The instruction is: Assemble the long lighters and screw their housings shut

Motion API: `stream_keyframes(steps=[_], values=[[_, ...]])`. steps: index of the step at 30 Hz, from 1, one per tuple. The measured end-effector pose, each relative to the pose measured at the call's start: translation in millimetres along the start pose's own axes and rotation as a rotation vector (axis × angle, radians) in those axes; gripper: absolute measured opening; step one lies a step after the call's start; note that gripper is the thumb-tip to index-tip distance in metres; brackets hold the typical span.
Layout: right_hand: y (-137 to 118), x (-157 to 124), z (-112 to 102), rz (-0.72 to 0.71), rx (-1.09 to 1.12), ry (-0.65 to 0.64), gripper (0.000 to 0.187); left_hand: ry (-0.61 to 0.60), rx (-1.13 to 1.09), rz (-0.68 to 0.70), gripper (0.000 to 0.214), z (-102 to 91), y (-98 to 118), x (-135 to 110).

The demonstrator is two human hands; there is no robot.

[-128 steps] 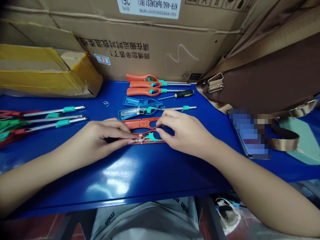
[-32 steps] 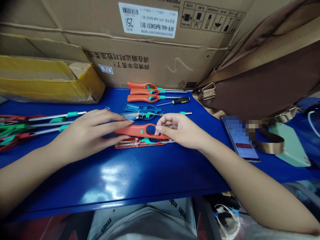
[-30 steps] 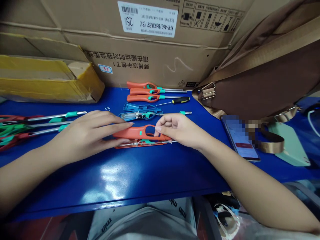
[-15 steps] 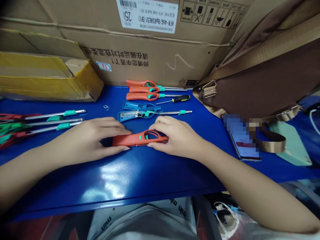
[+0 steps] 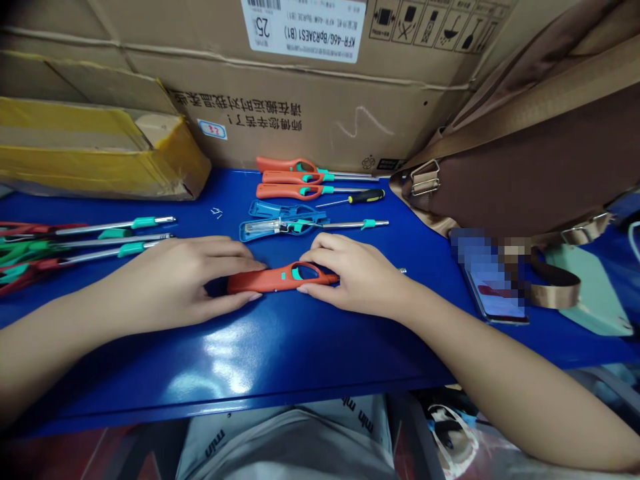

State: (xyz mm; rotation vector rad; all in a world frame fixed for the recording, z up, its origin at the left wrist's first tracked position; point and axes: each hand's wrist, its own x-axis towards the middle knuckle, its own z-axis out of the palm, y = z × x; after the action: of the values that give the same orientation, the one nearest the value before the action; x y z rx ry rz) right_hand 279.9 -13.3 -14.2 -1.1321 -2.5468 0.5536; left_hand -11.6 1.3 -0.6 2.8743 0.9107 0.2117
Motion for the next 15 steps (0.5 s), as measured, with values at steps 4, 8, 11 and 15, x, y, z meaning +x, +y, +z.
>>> stream_keyframes(steps=[4, 8, 11, 15], values=[[0.3, 1.0, 0.5, 0.008, 0.024, 0.006, 0.030, 0.003, -0.024, -0.016, 0.028, 1.9, 0.4, 0.0], [-0.2, 2.3, 2.9, 0.037, 0.061, 0.011, 0.031, -0.011, -0.104, -0.087, 0.024, 3.6, 1.6, 1.1], [-0.9, 1.7, 5.7, 0.040, 0.044, 0.028, 0.030, -0.014, -0.124, -0.121, 0.021, 4.3, 2.8, 2.2], [-1.8, -0.4, 7.7, 0.056, -0.013, 0.051, 0.029, -0.037, -0.102, -0.126, 0.020, 3.7, 4.9, 2.6]])
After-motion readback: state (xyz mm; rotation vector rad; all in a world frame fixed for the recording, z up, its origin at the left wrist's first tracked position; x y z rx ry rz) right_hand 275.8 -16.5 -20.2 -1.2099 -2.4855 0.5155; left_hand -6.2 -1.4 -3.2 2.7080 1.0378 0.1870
